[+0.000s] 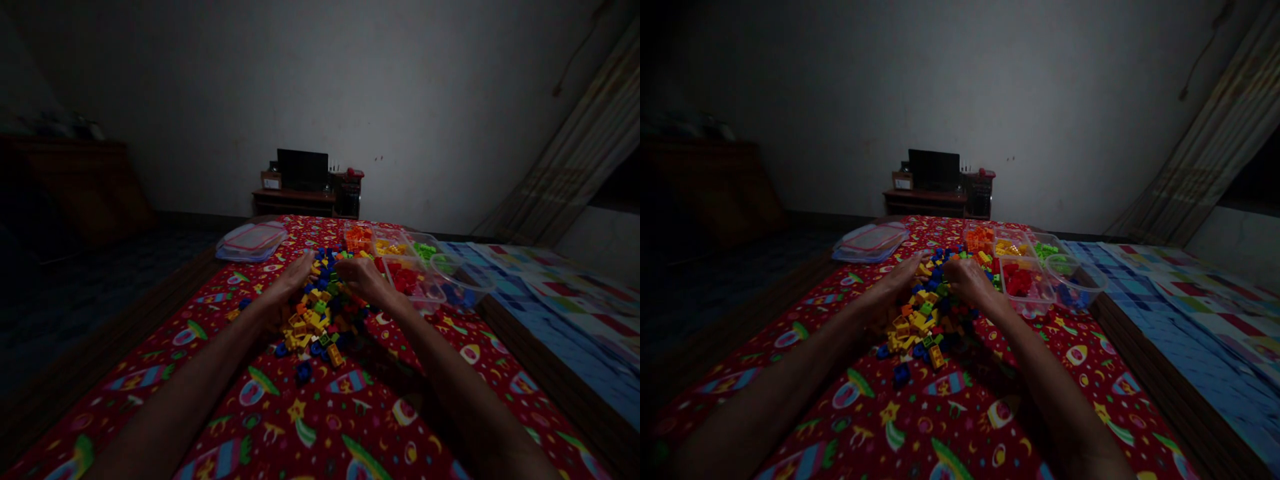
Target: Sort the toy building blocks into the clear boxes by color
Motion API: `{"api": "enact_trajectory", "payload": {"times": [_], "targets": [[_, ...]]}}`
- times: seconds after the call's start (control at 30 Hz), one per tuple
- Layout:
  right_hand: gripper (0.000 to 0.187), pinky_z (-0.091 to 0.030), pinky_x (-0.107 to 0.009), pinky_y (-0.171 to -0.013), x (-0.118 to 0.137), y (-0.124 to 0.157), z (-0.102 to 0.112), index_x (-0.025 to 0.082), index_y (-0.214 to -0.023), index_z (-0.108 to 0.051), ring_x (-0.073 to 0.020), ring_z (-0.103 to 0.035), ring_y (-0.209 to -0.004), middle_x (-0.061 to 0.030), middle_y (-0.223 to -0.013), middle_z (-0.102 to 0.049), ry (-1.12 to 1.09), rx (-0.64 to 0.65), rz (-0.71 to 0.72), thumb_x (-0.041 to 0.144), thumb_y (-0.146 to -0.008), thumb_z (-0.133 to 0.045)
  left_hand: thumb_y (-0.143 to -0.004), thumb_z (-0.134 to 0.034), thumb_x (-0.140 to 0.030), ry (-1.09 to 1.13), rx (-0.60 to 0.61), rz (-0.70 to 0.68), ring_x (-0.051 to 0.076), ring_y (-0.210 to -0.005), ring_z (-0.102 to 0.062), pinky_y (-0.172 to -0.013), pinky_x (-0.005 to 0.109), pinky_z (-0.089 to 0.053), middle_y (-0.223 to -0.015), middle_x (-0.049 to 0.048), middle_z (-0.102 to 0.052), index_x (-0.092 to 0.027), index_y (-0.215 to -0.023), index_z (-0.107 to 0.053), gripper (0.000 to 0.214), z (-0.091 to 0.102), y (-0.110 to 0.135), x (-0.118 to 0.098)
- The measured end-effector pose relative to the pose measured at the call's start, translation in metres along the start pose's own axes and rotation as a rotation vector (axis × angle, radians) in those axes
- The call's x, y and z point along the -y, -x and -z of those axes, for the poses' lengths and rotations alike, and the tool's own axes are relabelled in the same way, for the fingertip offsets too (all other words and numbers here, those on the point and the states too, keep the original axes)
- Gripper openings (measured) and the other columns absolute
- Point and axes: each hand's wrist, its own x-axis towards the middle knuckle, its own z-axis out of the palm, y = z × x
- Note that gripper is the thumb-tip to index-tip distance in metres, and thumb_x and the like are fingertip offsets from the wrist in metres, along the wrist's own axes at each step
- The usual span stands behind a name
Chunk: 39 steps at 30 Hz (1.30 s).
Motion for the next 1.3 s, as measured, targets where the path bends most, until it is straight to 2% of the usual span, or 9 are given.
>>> {"api": "enact_trajectory", "payload": {"times": [0.17,0.3,0.5,0.73,0.9,1.03,1.13,1.2,1.3], "targets": [[0.022,-0.039,-0.022,-0.068,0.015,0.002,-0.012,0.016,-0.095,-0.065,-0.0122,-0.055,-0.076,-0.0053,-0.088,-0.065,-0.054,0.016,0.205,0.012,-0.084,-0.047,-0.091,-0.022,-0.052,0.300,0.107,0.140,0.023,-0.108,-0.058,-0.076,0.031,-0.053,-0.128,0.0104,-0.055,-0.022,-0.135,-0.042,0.057,0.006,0.006,-0.029],[0.024,-0.041,-0.024,-0.080,0.017,0.000,-0.027,0.019,-0.104,-0.065,-0.0161,-0.055,-0.098,-0.0072,-0.100,-0.066,0.004,0.175,0.336,0.014,-0.083,-0.053,-0.090,-0.027,-0.052,0.140,0.134,0.051,0.025,-0.105,-0.059,-0.071,0.031,-0.052,-0.119,0.0114,-0.062,-0.018,-0.126,-0.053,0.056,0.023,0.007,-0.033],[0.023,-0.038,-0.022,-0.072,0.013,0.000,-0.026,0.020,-0.100,-0.067,-0.0158,-0.058,-0.092,-0.0066,-0.096,-0.067,0.136,0.262,0.171,0.015,-0.086,-0.050,-0.083,-0.039,-0.048,-0.310,0.124,-0.147,0.022,-0.081,-0.064,-0.071,0.029,-0.050,-0.089,0.0054,-0.071,-0.016,-0.107,-0.067,0.049,0.043,0.000,-0.018],[0.028,-0.032,-0.024,-0.061,0.005,0.007,-0.007,0.019,-0.103,-0.065,-0.0159,-0.059,-0.075,-0.0092,-0.086,-0.067,0.381,0.282,-0.052,0.019,-0.088,-0.043,-0.079,-0.044,-0.051,-0.398,0.266,-0.116,0.023,-0.088,-0.064,-0.079,0.031,-0.048,-0.100,0.0060,-0.071,-0.020,-0.110,-0.066,0.049,0.059,0.013,-0.039],[0.027,-0.025,-0.025,-0.056,0.007,0.008,-0.001,0.018,-0.094,-0.065,-0.0109,-0.048,-0.061,-0.0051,-0.077,-0.063,0.297,0.175,0.007,0.016,-0.088,-0.040,-0.075,-0.050,-0.058,-0.458,0.337,-0.108,0.025,-0.096,-0.061,-0.085,0.034,-0.047,-0.107,0.0078,-0.067,-0.023,-0.112,-0.065,0.053,0.073,0.053,-0.035],[0.023,-0.019,-0.026,-0.054,0.024,0.008,0.000,0.017,-0.084,-0.064,-0.0083,-0.031,-0.053,-0.0007,-0.065,-0.053,0.243,0.148,0.081,0.015,-0.087,-0.041,-0.068,-0.059,-0.064,-0.567,0.239,-0.065,0.029,-0.104,-0.058,-0.085,0.039,-0.048,-0.131,0.0111,-0.047,-0.031,-0.141,-0.033,0.084,0.065,0.110,-0.014],[0.024,-0.016,-0.026,-0.053,0.031,0.009,-0.001,0.016,-0.080,-0.061,-0.0080,-0.022,-0.052,0.0012,-0.061,-0.047,0.225,0.143,0.125,0.017,-0.089,-0.040,-0.065,-0.061,-0.066,-0.608,0.261,-0.051,0.031,-0.107,-0.057,-0.085,0.040,-0.049,-0.142,0.0114,-0.033,-0.036,-0.144,-0.021,0.094,0.048,0.140,-0.005],[0.024,-0.015,-0.027,-0.053,0.032,0.009,0.000,0.016,-0.079,-0.061,-0.0078,-0.019,-0.051,0.0016,-0.061,-0.045,0.223,0.141,0.128,0.018,-0.089,-0.039,-0.071,-0.057,-0.065,-0.614,0.242,-0.043,0.031,-0.106,-0.057,-0.084,0.040,-0.049,-0.142,0.0121,-0.031,-0.035,-0.144,-0.022,0.086,0.035,0.143,-0.005],[0.024,-0.015,-0.027,-0.052,0.028,0.009,0.002,0.016,-0.077,-0.061,-0.0079,-0.018,-0.050,0.0014,-0.060,-0.045,0.242,0.138,0.103,0.017,-0.088,-0.040,-0.075,-0.055,-0.060,-0.563,0.234,-0.034,0.029,-0.101,-0.058,-0.083,0.040,-0.049,-0.131,0.0143,-0.041,-0.028,-0.142,-0.028,0.079,0.017,0.127,-0.009]]}}
